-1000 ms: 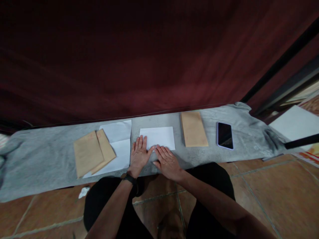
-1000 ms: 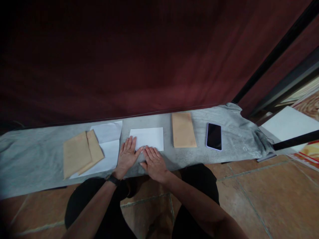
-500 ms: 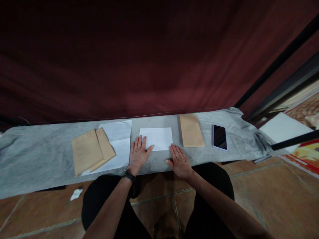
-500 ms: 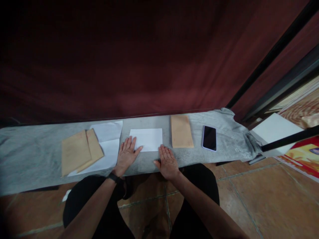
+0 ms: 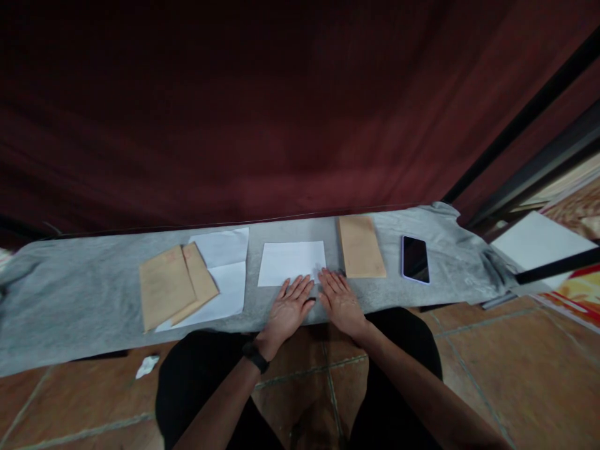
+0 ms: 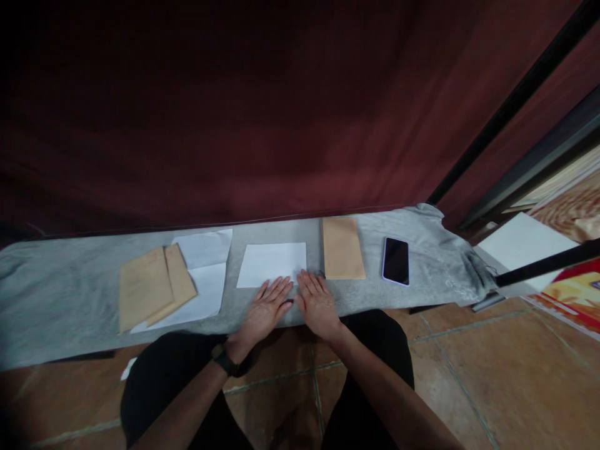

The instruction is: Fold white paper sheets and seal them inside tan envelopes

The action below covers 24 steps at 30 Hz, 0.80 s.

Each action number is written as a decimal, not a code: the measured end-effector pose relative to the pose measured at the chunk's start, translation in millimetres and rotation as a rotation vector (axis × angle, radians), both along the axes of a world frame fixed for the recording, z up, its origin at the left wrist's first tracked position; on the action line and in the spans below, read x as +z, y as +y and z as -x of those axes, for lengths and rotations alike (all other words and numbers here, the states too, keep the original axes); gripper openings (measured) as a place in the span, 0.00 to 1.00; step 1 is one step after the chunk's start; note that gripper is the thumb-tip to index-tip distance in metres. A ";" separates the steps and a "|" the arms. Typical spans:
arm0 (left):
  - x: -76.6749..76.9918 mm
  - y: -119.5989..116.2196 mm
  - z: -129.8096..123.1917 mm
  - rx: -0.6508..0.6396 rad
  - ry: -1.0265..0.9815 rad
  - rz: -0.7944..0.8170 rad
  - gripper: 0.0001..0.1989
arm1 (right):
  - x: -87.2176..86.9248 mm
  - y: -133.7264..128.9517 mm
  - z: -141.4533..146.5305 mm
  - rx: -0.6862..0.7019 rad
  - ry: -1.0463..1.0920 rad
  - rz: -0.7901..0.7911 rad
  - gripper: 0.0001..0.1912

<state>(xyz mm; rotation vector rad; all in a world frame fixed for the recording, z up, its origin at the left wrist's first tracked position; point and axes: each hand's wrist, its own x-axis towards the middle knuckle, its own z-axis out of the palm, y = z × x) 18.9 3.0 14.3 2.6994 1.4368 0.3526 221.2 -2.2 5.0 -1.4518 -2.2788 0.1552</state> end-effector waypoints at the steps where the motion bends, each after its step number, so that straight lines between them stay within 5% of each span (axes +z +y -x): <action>1: 0.2 -1.1 -1.9 0.004 0.009 -0.003 0.25 | 0.4 -0.2 -0.4 0.047 -0.004 0.003 0.27; 8: -1.9 -0.6 6.3 -0.003 0.076 -0.043 0.28 | -9.3 -7.0 3.3 0.060 -0.057 -0.018 0.30; 17: -14.6 -4.9 46.8 0.201 0.041 -0.109 0.32 | -8.9 -14.6 5.9 -0.031 -0.098 0.003 0.33; 22: -12.0 1.0 59.7 0.348 0.059 -0.115 0.31 | 0.2 -9.1 5.4 -0.065 -0.043 0.053 0.27; 24: -6.6 4.3 50.0 0.315 0.046 -0.103 0.27 | 4.3 -1.4 3.7 -0.073 0.000 0.071 0.23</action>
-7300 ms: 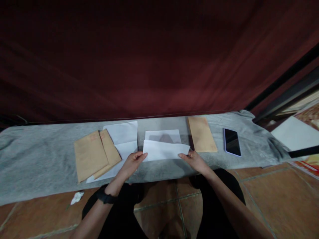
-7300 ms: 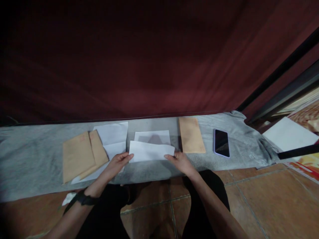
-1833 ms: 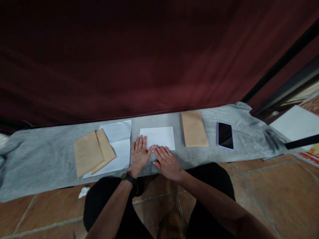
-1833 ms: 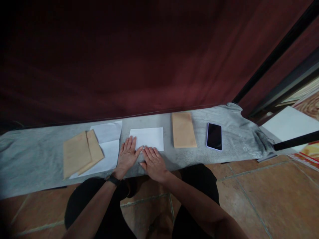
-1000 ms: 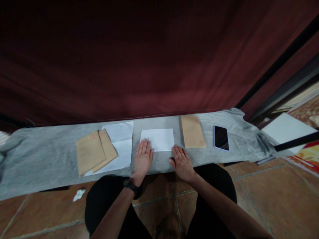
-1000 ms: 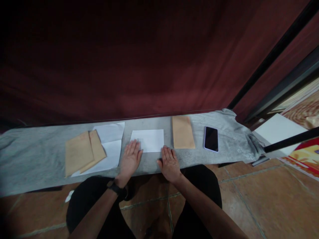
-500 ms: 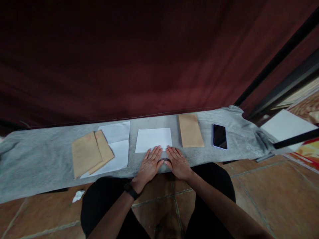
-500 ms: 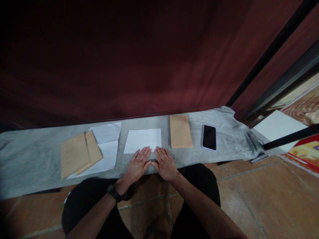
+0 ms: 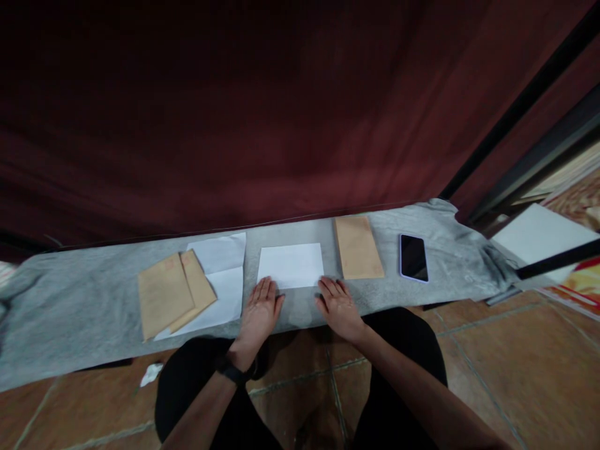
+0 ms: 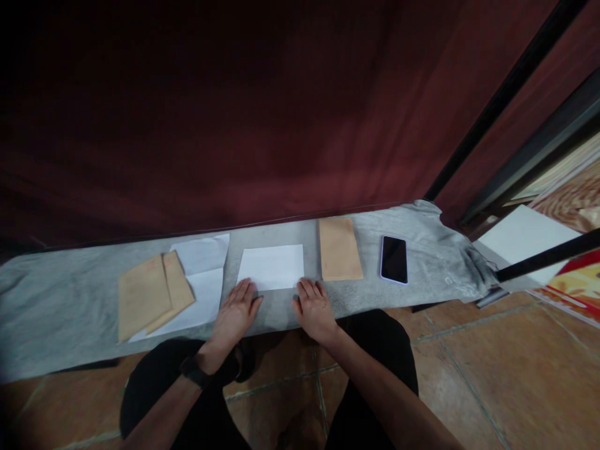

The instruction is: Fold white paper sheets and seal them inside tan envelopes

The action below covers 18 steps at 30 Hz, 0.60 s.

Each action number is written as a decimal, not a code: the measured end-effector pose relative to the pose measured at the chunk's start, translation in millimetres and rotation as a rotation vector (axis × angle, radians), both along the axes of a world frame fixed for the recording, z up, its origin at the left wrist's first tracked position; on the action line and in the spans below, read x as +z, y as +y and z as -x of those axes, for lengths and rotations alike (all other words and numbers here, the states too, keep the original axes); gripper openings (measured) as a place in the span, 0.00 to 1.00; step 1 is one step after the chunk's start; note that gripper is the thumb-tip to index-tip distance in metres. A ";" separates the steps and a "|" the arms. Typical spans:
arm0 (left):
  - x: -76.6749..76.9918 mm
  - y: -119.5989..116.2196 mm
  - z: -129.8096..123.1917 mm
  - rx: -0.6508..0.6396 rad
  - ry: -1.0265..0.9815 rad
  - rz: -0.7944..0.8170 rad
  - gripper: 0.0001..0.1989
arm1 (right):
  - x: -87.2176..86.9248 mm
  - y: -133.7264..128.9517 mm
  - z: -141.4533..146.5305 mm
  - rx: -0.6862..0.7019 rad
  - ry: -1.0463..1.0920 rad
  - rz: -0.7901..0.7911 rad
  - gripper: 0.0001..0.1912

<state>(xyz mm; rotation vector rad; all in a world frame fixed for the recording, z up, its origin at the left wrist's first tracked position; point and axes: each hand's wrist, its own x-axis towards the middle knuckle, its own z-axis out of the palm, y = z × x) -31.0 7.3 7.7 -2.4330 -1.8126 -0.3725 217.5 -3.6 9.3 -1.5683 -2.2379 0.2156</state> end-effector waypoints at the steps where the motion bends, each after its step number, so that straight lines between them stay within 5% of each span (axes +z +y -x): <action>1: 2.6 1.9 -7.8 -0.047 -0.016 0.012 0.25 | 1.6 4.3 -1.1 0.001 0.020 0.007 0.21; 4: 7.1 9.4 -34.9 -0.176 -0.077 0.085 0.21 | 3.4 15.9 -4.1 0.007 0.060 0.018 0.19; 12: 16.9 25.5 -68.4 -0.233 0.148 0.143 0.29 | 5.1 25.2 -8.0 -0.001 0.068 0.034 0.21; 18: 32.7 24.0 -91.4 -0.226 0.299 0.118 0.24 | 10.6 27.8 -8.2 0.002 0.062 0.047 0.20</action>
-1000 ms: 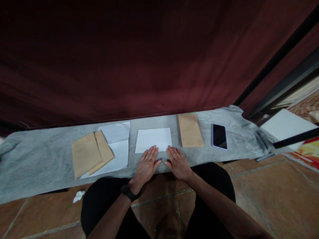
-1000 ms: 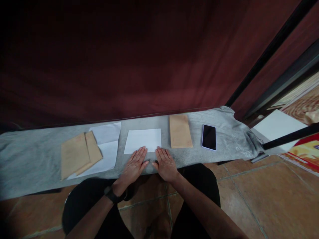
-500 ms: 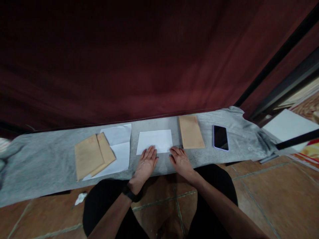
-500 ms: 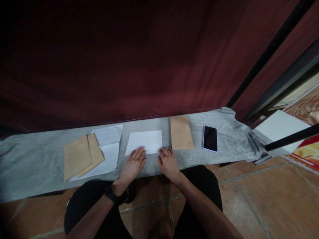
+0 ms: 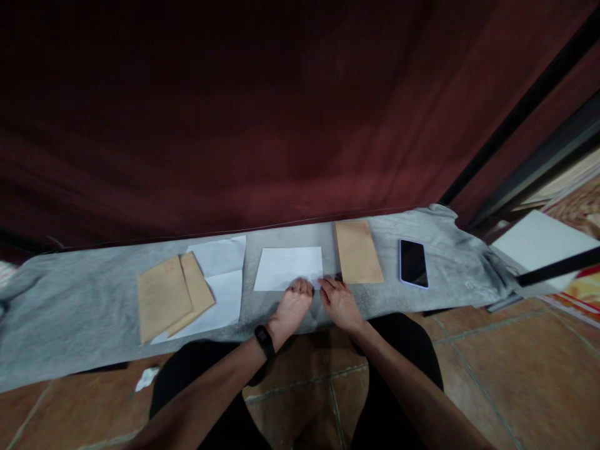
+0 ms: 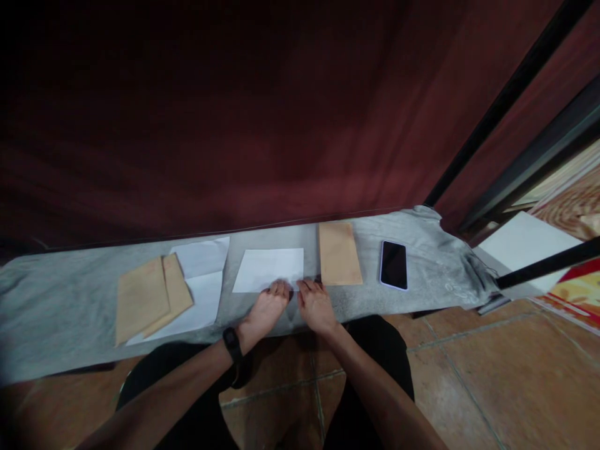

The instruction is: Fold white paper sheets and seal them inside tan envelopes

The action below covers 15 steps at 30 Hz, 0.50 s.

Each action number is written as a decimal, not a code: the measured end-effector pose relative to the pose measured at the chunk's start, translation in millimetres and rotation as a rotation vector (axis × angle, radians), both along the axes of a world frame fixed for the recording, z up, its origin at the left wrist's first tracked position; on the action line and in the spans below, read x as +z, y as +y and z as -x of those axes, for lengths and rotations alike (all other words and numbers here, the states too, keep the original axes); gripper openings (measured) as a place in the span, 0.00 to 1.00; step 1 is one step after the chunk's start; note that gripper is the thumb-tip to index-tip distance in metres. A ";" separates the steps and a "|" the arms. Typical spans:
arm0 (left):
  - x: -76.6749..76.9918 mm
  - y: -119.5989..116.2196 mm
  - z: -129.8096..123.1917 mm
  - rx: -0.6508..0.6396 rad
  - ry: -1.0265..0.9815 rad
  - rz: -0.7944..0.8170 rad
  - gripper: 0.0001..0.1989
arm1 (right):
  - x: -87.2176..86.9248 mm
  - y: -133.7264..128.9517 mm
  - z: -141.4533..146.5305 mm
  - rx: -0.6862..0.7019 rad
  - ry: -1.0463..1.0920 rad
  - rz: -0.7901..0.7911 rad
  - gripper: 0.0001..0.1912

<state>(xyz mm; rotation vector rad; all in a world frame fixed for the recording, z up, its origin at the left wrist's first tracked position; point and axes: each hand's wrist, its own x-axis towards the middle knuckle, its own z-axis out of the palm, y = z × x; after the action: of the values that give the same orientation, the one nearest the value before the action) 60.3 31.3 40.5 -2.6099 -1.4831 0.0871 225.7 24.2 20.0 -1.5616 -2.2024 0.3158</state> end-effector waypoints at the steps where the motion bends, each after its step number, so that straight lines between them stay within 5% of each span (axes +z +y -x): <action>1: 1.1 0.3 -2.2 0.001 0.010 0.000 0.22 | 0.0 0.1 0.0 0.001 0.000 0.001 0.20; 15: -3.9 -4.6 21.2 0.122 -0.210 -0.010 0.18 | -9.5 0.7 3.0 -0.002 0.041 -0.012 0.21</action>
<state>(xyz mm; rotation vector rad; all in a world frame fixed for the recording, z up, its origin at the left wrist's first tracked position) 39.2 26.7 36.6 -2.5855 -1.7046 -0.1879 222.7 24.9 10.5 -1.5374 -2.1677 0.3306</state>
